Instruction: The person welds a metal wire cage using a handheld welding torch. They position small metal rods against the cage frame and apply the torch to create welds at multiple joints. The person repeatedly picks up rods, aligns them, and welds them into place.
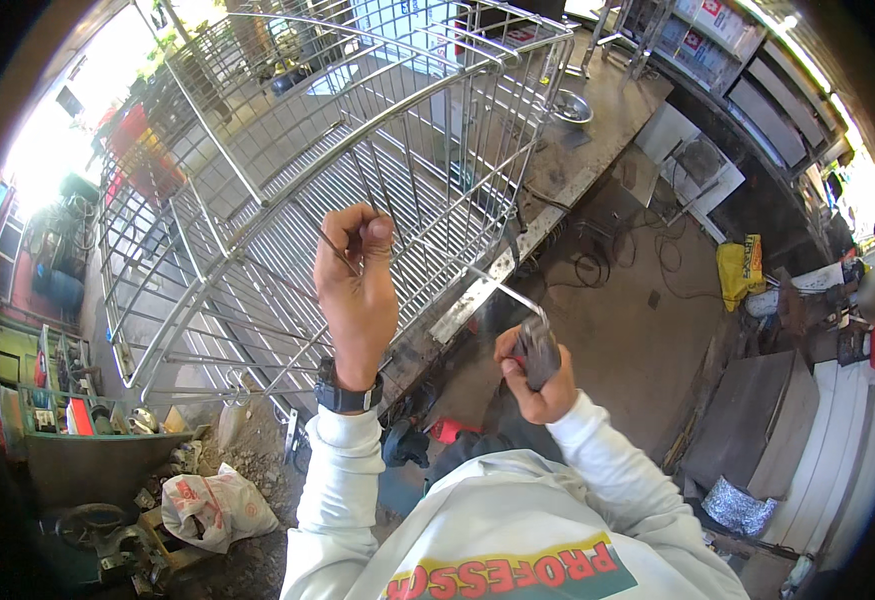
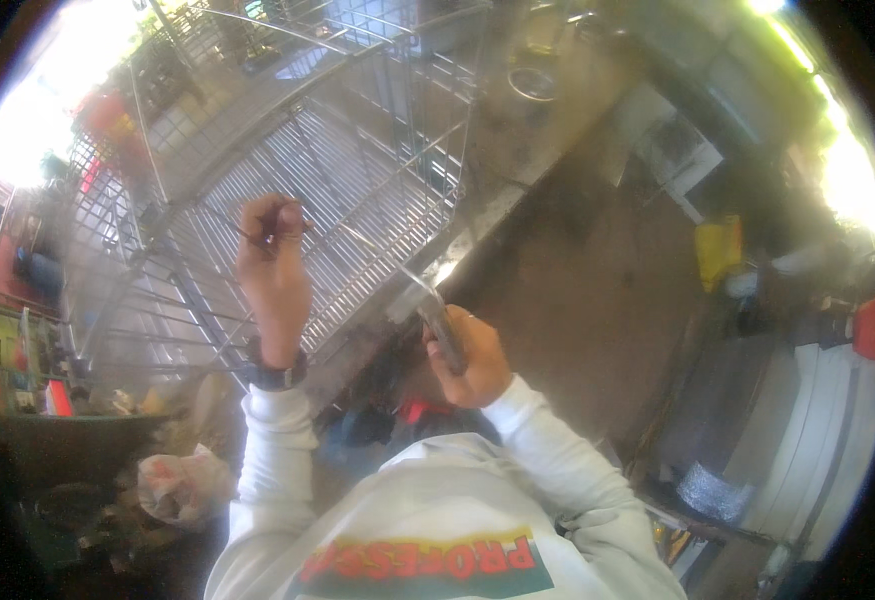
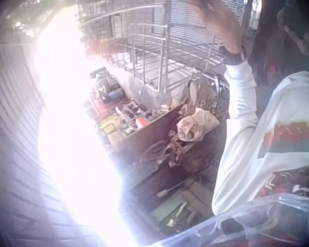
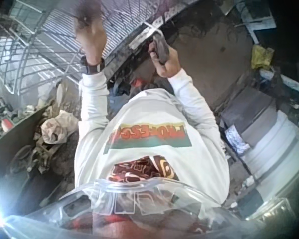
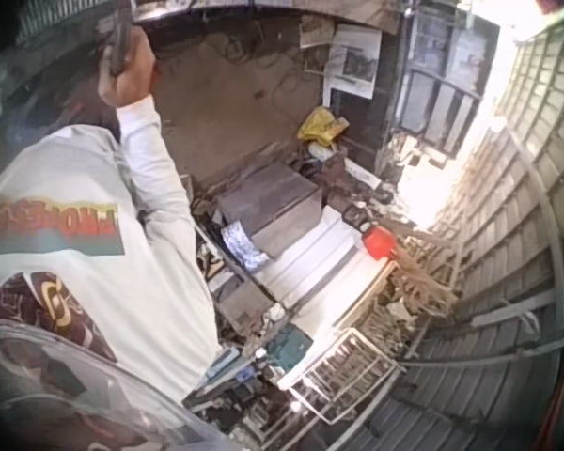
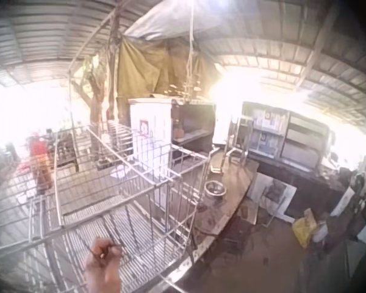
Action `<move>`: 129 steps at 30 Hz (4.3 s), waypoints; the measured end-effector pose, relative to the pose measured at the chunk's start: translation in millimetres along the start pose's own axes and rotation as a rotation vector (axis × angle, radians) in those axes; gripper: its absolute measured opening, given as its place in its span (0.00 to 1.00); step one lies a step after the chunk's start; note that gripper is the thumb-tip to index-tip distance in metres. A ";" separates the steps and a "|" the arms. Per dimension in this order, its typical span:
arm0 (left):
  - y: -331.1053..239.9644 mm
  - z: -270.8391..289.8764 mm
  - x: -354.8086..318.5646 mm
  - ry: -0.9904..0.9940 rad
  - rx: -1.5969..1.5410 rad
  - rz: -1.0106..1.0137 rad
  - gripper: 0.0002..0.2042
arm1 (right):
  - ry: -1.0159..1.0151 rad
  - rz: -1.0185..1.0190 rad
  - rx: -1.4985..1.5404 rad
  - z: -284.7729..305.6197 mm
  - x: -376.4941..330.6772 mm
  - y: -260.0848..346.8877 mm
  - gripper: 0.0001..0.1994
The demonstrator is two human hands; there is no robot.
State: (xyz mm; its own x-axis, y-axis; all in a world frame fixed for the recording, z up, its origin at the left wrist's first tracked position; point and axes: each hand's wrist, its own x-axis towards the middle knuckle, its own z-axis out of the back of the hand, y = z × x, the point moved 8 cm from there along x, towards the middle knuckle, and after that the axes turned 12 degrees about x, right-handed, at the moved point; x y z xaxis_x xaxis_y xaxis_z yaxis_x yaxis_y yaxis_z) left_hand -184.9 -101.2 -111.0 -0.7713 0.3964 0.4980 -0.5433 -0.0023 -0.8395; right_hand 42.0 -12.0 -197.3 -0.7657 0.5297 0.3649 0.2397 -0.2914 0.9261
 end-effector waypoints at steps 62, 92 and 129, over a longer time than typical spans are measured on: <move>-152.7 29.1 -55.3 -0.623 1.112 0.002 0.11 | -0.132 -1.122 0.449 339.6 61.5 -368.9 0.42; -217.6 88.0 68.0 -0.109 1.181 0.215 0.16 | 0.173 -1.123 0.448 275.8 22.2 -338.9 0.37; -34.8 95.6 -73.8 -0.238 0.098 0.120 0.14 | 0.479 -0.774 1.356 -53.0 77.8 69.9 0.40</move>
State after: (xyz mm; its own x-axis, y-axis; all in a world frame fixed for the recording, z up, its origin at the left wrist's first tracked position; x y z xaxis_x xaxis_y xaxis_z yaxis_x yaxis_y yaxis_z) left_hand -140.8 -218.1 -97.8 -0.8820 0.1611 0.4429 -0.4637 -0.1292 -0.8765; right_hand -32.5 -33.4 -109.2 -0.9886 -0.1488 -0.0228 -0.1470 0.9216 0.3593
